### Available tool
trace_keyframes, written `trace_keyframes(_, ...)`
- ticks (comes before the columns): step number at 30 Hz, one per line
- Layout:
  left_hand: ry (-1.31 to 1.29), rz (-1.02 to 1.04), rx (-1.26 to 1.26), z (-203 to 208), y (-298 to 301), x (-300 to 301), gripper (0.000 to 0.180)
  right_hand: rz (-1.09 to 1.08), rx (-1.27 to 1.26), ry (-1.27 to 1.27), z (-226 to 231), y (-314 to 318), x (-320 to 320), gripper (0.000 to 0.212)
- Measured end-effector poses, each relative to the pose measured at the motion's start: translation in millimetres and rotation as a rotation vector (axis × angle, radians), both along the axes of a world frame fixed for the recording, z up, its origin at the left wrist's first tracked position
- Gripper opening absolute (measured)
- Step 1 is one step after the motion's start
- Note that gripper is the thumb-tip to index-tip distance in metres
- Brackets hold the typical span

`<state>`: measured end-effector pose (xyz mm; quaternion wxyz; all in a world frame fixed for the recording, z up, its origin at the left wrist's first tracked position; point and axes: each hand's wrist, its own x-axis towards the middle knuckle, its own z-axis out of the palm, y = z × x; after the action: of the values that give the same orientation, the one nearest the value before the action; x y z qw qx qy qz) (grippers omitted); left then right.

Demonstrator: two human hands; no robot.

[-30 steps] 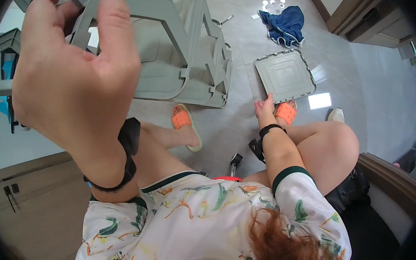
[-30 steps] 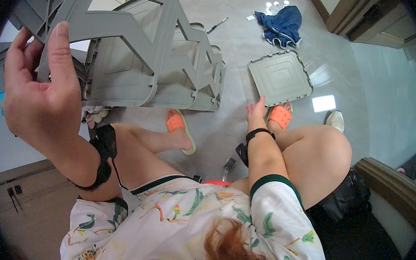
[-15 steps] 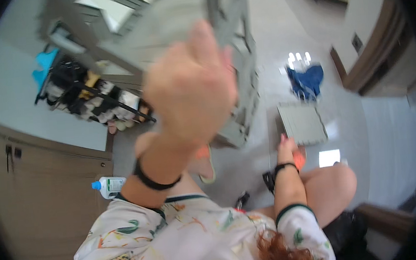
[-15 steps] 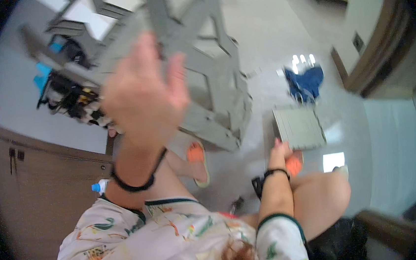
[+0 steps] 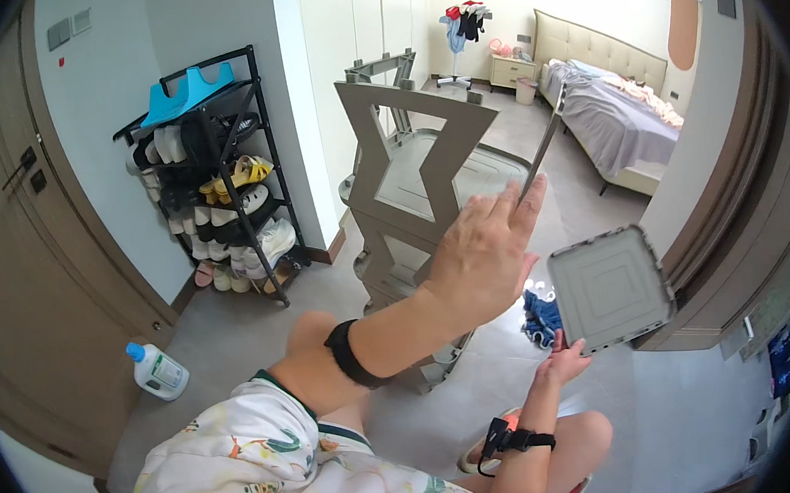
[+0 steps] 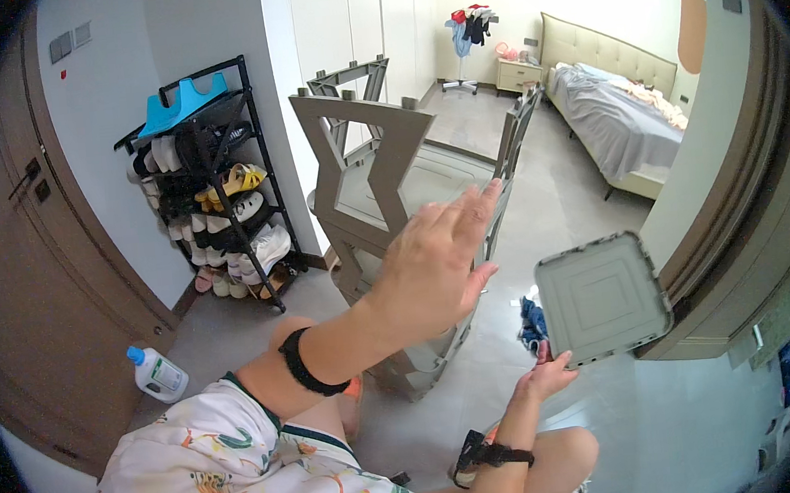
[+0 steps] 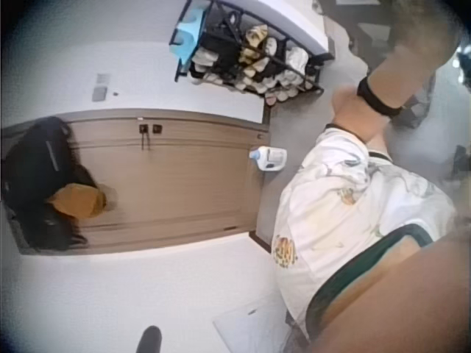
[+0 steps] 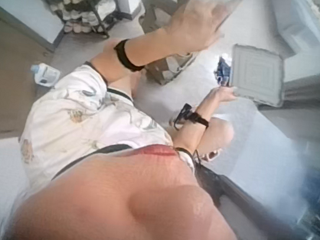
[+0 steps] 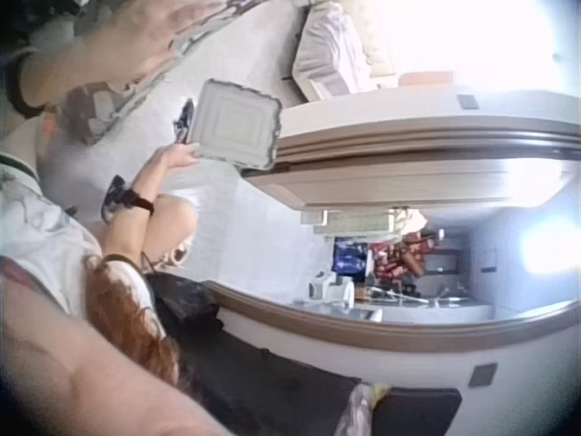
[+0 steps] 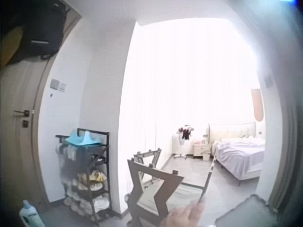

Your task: The person assembles a plastic step stool by snapping the side supports into the base and then attaching the top seat component.

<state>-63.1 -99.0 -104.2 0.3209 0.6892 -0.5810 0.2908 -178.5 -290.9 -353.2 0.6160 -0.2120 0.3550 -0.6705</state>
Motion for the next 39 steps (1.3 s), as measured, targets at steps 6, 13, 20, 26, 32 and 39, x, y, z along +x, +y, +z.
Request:
trace_keyframes(6, 0.053, -0.145, -0.234, 26, 42, 9, 0.066, -0.063, -0.379, -0.02, 110, 8, -41, 0.04)
trace_keyframes(13, 0.124, -0.04, -0.379, 36, 92, 42, 0.057, -0.028, -0.789, -0.038, 211, 12, -70, 0.043)
trace_keyframes(20, 0.576, -0.277, -0.473, 59, 113, 66, 0.045, 0.001, -1.085, -0.102, 306, -1, -50, 0.031)
trace_keyframes(26, 0.567, -0.261, -0.446, 93, 119, 75, 0.045, 0.024, -1.255, 0.188, 366, 18, -24, 0.021)
trace_keyframes(32, 0.521, -0.269, -0.482, 105, 117, 86, 0.044, 0.123, -1.304, 0.298, 389, 35, 6, 0.02)
trace_keyframes(39, 0.458, -0.159, -0.482, 106, 121, 107, 0.044, 0.197, -1.26, 0.283, 391, 33, 26, 0.019)
